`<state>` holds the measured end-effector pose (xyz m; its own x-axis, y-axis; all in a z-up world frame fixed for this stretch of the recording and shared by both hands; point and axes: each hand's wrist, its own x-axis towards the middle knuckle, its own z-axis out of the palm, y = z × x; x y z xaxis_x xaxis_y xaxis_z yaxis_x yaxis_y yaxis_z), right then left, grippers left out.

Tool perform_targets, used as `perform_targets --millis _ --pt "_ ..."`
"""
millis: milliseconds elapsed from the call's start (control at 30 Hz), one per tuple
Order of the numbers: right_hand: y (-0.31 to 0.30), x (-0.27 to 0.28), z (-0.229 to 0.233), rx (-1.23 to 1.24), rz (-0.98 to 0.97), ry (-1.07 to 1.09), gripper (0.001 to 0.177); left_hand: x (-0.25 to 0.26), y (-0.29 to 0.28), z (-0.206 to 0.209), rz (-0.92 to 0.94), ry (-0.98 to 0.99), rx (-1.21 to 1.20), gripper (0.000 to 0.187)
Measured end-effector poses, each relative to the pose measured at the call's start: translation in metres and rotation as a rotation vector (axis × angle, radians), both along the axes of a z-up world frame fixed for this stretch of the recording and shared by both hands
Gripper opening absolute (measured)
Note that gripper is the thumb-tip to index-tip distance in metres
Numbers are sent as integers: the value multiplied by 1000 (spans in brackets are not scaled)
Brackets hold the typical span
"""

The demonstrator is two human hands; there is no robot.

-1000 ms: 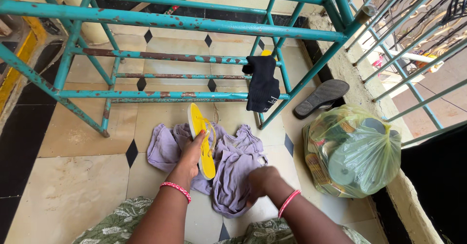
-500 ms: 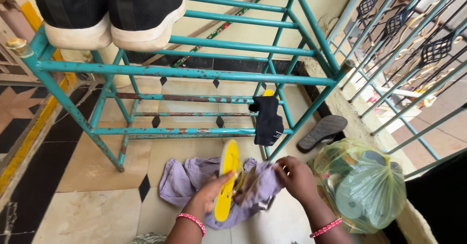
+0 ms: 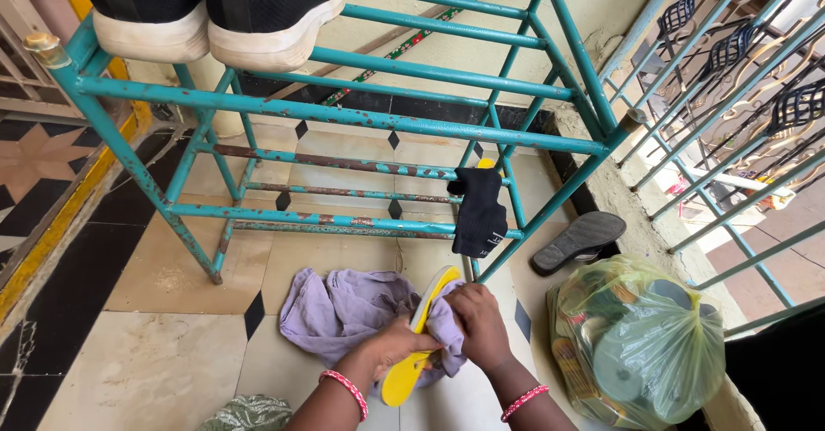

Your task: The person wipes a yellow flip-flop with a purple cloth, cleaning both the sole and strap. The person then places the flip-flop on a teal shoe rack and continues wiping the second flip-flop.

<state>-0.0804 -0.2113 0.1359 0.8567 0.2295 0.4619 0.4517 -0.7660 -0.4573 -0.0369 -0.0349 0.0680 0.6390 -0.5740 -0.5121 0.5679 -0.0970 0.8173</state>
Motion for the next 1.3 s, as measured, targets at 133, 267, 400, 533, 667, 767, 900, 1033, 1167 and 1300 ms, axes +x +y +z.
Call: perform_targets --millis 133,267,400,533,667,767,900,1033,1167,1300 --pt "5 -4 -9 179 114 149 31 5 3 -2 42 -7 -127 45" --pt "3 -4 -25 118 353 69 49 6 12 -6 111 19 -94 41" --pt "-16 12 -29 225 286 166 33 6 3 -10 -38 -33 -10 37" --pt "-38 21 -33 572 -255 341 32 3 -7 -21 -111 126 -24 47" --pt "-41 23 -44 732 -158 420 27 5 -8 -24 -128 179 -122 51" --pt "-42 20 -53 152 265 -7 29 -2 -10 -21 -101 156 -151 42" --pt "-40 27 -62 480 -113 108 36 -5 0 -7 -120 212 -137 33" --pt "-58 31 -62 509 -76 154 27 -4 -6 1 -90 164 -231 37" --pt "-48 36 -69 669 -118 345 25 -4 3 0 -140 181 -264 43" --pt "-48 27 -77 627 -296 389 28 0 6 -4 -75 204 -261 56"
